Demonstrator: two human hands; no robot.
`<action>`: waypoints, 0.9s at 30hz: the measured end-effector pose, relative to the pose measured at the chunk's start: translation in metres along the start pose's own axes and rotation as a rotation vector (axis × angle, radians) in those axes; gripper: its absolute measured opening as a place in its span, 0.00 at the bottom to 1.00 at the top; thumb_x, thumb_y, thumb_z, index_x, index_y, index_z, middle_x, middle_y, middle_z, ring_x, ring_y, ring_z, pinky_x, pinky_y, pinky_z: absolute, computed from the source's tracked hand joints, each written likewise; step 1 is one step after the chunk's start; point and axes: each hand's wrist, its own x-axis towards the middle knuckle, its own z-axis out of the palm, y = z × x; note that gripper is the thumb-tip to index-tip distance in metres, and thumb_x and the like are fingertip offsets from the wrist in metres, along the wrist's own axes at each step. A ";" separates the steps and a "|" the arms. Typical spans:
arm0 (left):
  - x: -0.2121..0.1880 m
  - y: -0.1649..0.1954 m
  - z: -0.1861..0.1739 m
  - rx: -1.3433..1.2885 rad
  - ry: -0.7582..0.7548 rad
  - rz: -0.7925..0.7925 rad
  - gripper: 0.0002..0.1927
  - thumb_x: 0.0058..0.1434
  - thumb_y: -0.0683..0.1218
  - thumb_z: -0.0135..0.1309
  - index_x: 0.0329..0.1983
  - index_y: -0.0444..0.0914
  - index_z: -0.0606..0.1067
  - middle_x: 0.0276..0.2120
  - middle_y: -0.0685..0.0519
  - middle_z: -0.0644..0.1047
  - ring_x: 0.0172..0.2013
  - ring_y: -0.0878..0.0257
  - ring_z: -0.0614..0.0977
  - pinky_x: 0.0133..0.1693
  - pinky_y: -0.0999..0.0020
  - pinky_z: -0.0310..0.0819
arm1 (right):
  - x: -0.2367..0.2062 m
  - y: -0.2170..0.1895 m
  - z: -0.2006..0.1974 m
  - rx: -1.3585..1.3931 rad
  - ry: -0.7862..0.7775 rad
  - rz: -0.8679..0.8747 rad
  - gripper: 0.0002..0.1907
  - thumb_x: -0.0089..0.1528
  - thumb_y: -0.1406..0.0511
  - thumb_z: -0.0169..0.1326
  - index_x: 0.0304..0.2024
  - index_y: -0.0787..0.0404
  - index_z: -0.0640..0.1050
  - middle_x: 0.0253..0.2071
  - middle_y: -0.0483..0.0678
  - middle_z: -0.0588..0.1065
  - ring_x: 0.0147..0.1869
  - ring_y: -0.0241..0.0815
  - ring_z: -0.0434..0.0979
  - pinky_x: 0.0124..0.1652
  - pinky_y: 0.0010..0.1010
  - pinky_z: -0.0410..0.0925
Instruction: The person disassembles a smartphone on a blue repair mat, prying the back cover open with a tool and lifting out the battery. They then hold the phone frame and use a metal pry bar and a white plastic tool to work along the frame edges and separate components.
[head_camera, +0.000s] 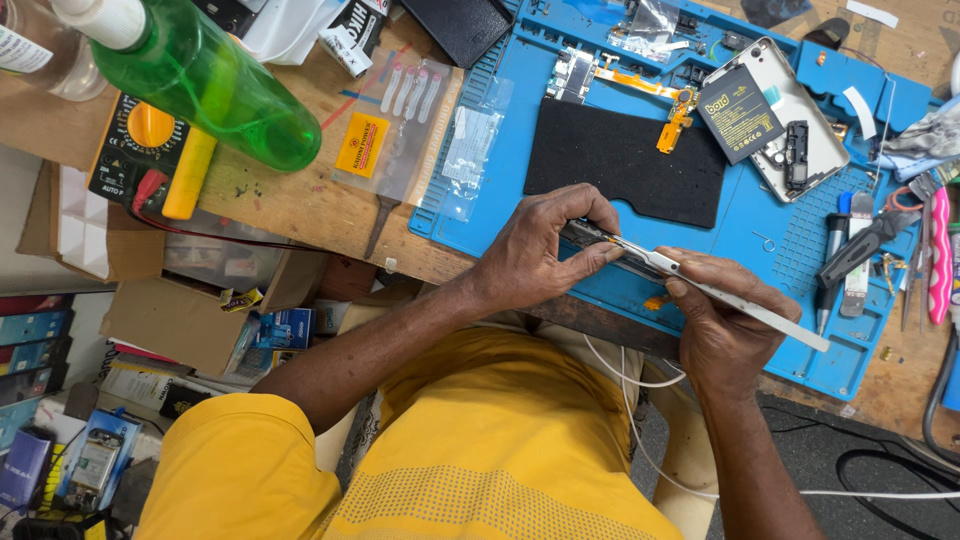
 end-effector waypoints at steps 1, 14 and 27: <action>0.000 0.000 0.000 0.000 0.000 -0.004 0.07 0.66 0.44 0.61 0.42 0.38 0.75 0.37 0.54 0.78 0.41 0.66 0.81 0.44 0.66 0.77 | 0.000 0.000 0.000 0.002 -0.003 -0.001 0.09 0.66 0.75 0.62 0.48 0.60 0.82 0.48 0.54 0.81 0.57 0.46 0.84 0.55 0.31 0.80; 0.000 0.001 -0.001 0.002 0.004 0.012 0.07 0.67 0.44 0.61 0.42 0.38 0.75 0.37 0.54 0.78 0.41 0.66 0.81 0.44 0.65 0.76 | 0.002 0.003 0.001 -0.003 0.015 0.008 0.11 0.65 0.75 0.63 0.49 0.61 0.82 0.47 0.56 0.81 0.55 0.46 0.84 0.51 0.30 0.80; -0.001 0.000 -0.001 0.008 0.010 0.029 0.07 0.66 0.44 0.61 0.42 0.38 0.74 0.38 0.54 0.78 0.42 0.65 0.81 0.45 0.65 0.77 | 0.001 0.005 0.003 -0.010 0.022 0.002 0.11 0.65 0.76 0.63 0.49 0.62 0.82 0.48 0.56 0.81 0.55 0.46 0.84 0.54 0.32 0.80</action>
